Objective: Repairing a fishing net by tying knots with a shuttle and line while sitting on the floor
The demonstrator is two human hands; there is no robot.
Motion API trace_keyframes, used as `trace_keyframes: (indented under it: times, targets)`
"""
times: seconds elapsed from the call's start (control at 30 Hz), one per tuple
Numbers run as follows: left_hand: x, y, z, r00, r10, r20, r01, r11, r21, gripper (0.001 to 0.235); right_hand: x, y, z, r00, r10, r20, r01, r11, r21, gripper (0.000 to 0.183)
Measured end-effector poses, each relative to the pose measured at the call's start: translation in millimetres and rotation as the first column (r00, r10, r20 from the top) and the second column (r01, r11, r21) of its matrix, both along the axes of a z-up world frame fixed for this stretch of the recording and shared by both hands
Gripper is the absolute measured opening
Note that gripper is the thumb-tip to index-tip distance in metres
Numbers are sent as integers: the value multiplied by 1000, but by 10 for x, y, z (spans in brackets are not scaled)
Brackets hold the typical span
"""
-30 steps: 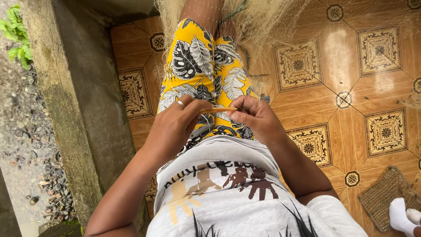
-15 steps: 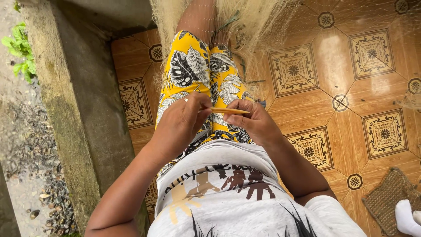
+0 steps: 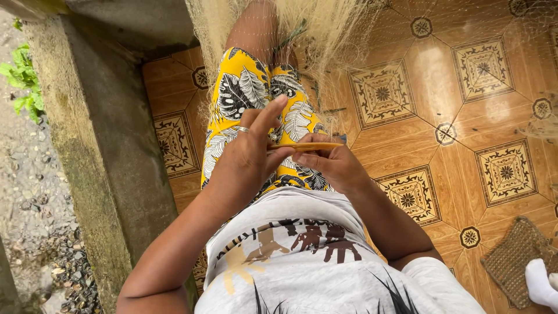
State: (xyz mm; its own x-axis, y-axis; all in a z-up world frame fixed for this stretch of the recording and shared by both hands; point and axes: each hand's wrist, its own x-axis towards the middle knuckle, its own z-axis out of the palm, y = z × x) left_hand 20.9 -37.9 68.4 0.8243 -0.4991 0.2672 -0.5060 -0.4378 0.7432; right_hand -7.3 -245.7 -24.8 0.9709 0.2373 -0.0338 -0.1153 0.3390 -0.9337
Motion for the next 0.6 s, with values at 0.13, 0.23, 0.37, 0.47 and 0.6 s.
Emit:
trace_keyframes:
  times: [0.13,0.23,0.37,0.47,0.6]
  targets:
    - [-27,19,35,1000,11,25,-12,1000,7,88,-2,12,-25,1000,-5,4,5,1000,-3,13]
    - [-16,9,56,999,1,37,-3,999,44,87,-3,25,-35,1000,-4,7,4,1000,-5,13]
    - [3,-33,98,998,-63,31,58,988,142,56,10,50,-11,999,36,6,-36,999,32,12]
    - [-18,-65,111,993,-110,53,100,981,169,46,-26,37,-132,999,36,30,-38,997,71,15]
    - [-49,-138,19,980,-168,104,151,977,149,37,-62,-120,-685,995,52,84,-63,989,136,12]
